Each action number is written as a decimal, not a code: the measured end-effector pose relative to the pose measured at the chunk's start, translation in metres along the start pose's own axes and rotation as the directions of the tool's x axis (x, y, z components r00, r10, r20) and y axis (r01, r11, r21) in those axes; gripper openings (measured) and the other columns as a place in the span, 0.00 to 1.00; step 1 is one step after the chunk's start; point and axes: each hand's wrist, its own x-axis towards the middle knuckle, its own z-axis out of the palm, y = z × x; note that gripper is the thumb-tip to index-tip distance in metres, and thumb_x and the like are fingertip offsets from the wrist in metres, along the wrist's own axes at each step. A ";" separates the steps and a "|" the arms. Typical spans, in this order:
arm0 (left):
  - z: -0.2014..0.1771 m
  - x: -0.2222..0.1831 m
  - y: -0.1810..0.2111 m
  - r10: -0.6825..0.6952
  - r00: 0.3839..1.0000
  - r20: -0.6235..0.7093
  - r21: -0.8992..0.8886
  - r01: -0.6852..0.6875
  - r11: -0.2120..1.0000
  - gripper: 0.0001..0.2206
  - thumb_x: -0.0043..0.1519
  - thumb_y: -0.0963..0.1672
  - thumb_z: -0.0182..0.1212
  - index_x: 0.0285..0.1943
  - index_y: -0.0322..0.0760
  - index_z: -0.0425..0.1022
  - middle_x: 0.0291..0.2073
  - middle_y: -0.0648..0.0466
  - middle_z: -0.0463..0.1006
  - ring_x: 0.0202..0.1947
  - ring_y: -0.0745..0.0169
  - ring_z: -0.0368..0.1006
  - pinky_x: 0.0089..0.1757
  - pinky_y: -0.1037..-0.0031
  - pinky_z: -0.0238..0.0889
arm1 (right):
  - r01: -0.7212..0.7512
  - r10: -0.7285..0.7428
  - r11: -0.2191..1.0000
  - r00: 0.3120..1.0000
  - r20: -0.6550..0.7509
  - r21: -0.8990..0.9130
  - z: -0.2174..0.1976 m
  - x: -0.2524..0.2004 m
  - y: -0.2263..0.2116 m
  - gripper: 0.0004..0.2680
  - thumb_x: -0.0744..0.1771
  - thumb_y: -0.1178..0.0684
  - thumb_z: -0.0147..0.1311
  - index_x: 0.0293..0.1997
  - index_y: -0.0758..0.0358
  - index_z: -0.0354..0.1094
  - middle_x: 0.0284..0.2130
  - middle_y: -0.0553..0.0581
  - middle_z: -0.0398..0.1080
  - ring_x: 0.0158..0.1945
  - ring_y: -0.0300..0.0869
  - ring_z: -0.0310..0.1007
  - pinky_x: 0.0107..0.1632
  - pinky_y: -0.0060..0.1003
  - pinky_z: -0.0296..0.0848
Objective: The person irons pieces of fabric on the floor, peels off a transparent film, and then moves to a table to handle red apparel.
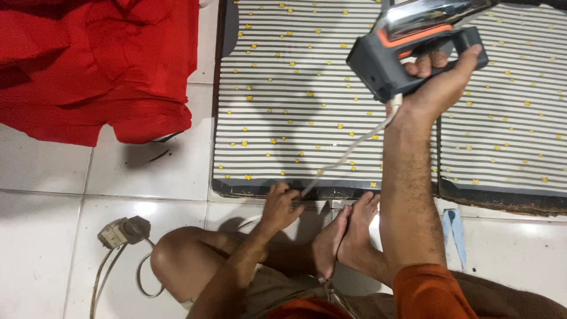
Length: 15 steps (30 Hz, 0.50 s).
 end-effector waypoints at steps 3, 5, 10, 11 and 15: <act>-0.056 0.011 0.023 -0.389 0.832 0.395 -0.083 0.455 0.887 0.20 0.72 0.49 0.40 0.35 0.46 0.79 0.35 0.54 0.82 0.31 0.56 0.76 0.32 0.62 0.66 | -0.023 0.024 0.997 1.000 -0.005 0.078 0.002 0.008 -0.013 0.16 0.58 0.40 0.57 0.17 0.57 0.53 0.10 0.50 0.48 0.13 0.37 0.47 0.17 0.30 0.53; -0.069 -0.001 -0.055 -0.414 0.883 0.220 0.019 0.420 0.907 0.13 0.69 0.43 0.44 0.37 0.42 0.77 0.30 0.55 0.79 0.27 0.61 0.74 0.29 0.69 0.66 | 0.099 -0.099 0.995 0.995 -0.028 -0.005 0.005 0.015 -0.024 0.16 0.57 0.41 0.58 0.17 0.59 0.53 0.11 0.51 0.48 0.13 0.40 0.48 0.17 0.34 0.54; -0.212 -0.025 -0.165 -0.159 0.964 -0.212 0.548 0.252 0.798 0.13 0.67 0.41 0.57 0.60 0.45 0.79 0.53 0.56 0.78 0.54 0.62 0.73 0.42 0.73 0.74 | 0.384 -0.375 0.904 0.923 0.082 -0.188 -0.031 0.064 -0.029 0.23 0.64 0.48 0.58 0.63 0.62 0.52 0.20 0.57 0.52 0.15 0.42 0.54 0.18 0.43 0.65; -0.244 -0.015 -0.138 -0.366 0.896 -0.249 0.216 0.420 0.881 0.12 0.59 0.46 0.67 0.51 0.46 0.79 0.36 0.58 0.72 0.39 0.64 0.66 0.38 0.73 0.65 | 0.420 -0.387 0.845 0.907 0.164 -0.330 -0.045 0.081 -0.027 0.16 0.67 0.47 0.55 0.56 0.58 0.54 0.18 0.56 0.53 0.14 0.43 0.55 0.16 0.42 0.63; -0.259 0.031 -0.116 -0.552 0.833 0.010 -0.194 0.544 0.817 0.18 0.46 0.50 0.80 0.33 0.34 0.82 0.20 0.58 0.73 0.25 0.70 0.61 0.32 0.75 0.58 | 0.543 -0.336 0.486 0.839 0.427 -0.685 -0.075 0.119 -0.007 0.08 0.74 0.48 0.48 0.53 0.55 0.53 0.23 0.55 0.58 0.13 0.41 0.60 0.14 0.31 0.59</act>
